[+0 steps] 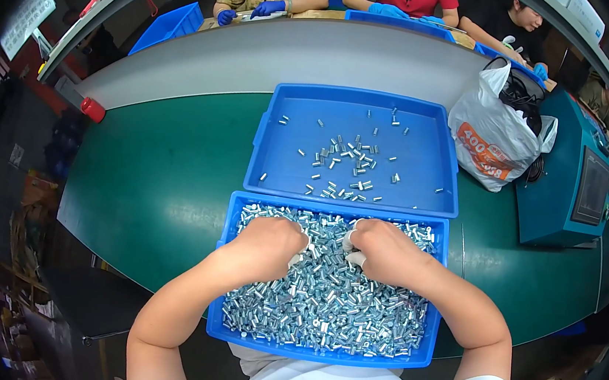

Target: Sorting and inspecting small metal components in a large blue bin at a manual workstation.

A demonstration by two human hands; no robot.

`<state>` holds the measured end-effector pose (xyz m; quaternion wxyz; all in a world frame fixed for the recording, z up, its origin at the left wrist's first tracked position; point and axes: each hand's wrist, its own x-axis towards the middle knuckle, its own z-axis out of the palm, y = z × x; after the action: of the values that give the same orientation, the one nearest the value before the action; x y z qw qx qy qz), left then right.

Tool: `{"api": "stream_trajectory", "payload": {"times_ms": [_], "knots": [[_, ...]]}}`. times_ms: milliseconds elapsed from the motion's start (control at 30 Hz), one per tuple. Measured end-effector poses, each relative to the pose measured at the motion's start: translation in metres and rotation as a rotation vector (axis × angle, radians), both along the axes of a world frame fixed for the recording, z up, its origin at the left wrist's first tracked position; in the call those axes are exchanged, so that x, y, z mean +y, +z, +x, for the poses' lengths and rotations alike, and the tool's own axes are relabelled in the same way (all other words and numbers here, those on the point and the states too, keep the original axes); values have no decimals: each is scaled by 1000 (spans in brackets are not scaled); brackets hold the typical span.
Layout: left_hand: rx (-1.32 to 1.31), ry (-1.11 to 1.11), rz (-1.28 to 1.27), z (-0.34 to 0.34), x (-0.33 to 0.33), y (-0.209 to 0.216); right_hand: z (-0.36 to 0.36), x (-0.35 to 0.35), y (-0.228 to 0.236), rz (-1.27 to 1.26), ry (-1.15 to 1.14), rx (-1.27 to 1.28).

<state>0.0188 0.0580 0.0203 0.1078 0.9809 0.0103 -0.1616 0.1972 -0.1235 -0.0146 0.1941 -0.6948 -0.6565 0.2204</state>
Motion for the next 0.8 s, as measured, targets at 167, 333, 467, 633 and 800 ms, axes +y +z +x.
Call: {"api": "stream_trajectory", "payload": {"times_ms": [167, 333, 467, 633, 800], "knots": [[-163, 95, -187, -10, 1, -16, 5, -1, 1, -14, -24, 94], [-255, 150, -318, -18, 4, -26, 7, 0, 2, -27, -29, 102], [-349, 130, -247, -22, 3, -29, 7, 3, 5, 0, 63, -58], [-393, 176, -247, -30, -2, -34, 4, 2, 6, -2, 85, -19], [-443, 168, -327, -32, 2, -35, 6, 1, 3, 17, 70, 35]]}}
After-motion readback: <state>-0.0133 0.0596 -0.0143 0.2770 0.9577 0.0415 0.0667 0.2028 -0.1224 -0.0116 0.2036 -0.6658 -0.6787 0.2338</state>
